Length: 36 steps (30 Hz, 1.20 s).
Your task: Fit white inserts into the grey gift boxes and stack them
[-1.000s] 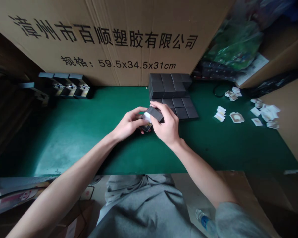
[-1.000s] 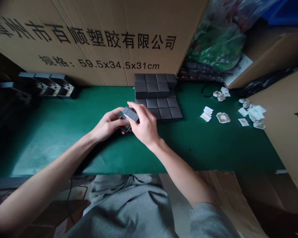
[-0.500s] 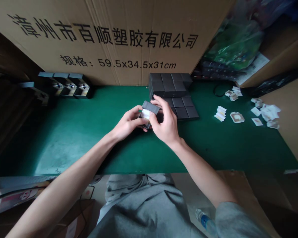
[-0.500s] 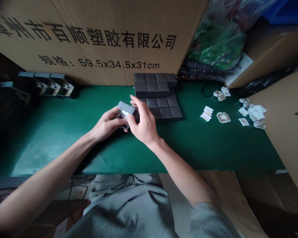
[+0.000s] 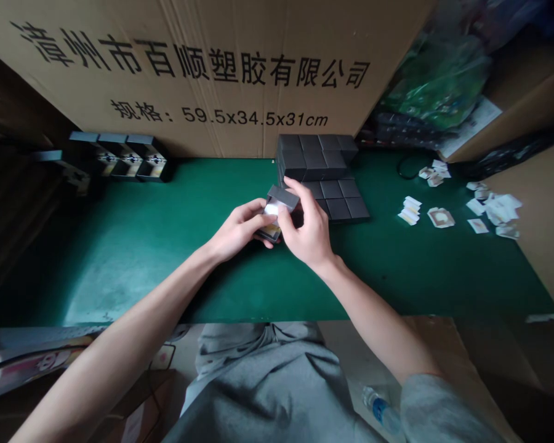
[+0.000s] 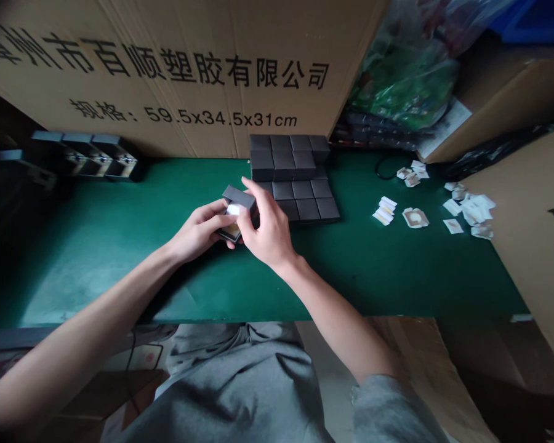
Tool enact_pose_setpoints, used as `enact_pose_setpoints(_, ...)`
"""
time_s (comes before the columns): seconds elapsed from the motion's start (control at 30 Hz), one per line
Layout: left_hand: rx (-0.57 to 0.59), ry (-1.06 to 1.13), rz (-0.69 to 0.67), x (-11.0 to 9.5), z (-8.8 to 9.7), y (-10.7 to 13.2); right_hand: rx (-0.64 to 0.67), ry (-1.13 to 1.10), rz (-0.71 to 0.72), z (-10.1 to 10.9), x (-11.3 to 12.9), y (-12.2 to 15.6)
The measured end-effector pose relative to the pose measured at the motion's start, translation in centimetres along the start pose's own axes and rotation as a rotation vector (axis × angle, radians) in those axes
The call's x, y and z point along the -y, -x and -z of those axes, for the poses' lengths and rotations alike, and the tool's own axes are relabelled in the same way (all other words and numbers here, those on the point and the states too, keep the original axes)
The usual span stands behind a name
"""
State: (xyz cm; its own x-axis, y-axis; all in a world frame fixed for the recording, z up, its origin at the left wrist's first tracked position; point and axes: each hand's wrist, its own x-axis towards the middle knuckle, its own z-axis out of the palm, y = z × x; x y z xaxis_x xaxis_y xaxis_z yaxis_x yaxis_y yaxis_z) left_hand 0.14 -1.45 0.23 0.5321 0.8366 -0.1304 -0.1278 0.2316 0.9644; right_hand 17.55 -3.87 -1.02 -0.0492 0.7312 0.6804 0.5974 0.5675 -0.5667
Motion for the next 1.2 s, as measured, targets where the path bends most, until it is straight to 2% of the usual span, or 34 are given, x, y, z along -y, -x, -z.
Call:
enact_pose_setpoints(0.3,0.034,0.002,0.007,-0.1,0.0,0.1,-0.027,0.013,-0.04,0.3,-0.2,-0.3)
enact_pose_setpoints(0.43,0.012,-0.028,-0.003,-0.2,0.1,0.1,-0.032,0.052,0.004,0.5,-0.5,-0.4)
enact_pose_setpoints(0.7,-0.032,-0.122,-0.028,-0.1,0.2,0.1,0.047,0.101,0.082,0.9,-1.3,-0.4)
enact_pose_setpoints(1.03,-0.039,-0.103,-0.061,-0.2,0.3,0.1,-0.051,0.129,0.152,1.1,-0.8,-0.7)
enact_pose_setpoints(1.2,-0.067,-0.1,-0.065,0.0,0.3,0.1,-0.029,0.084,0.095,1.0,-0.8,-0.6)
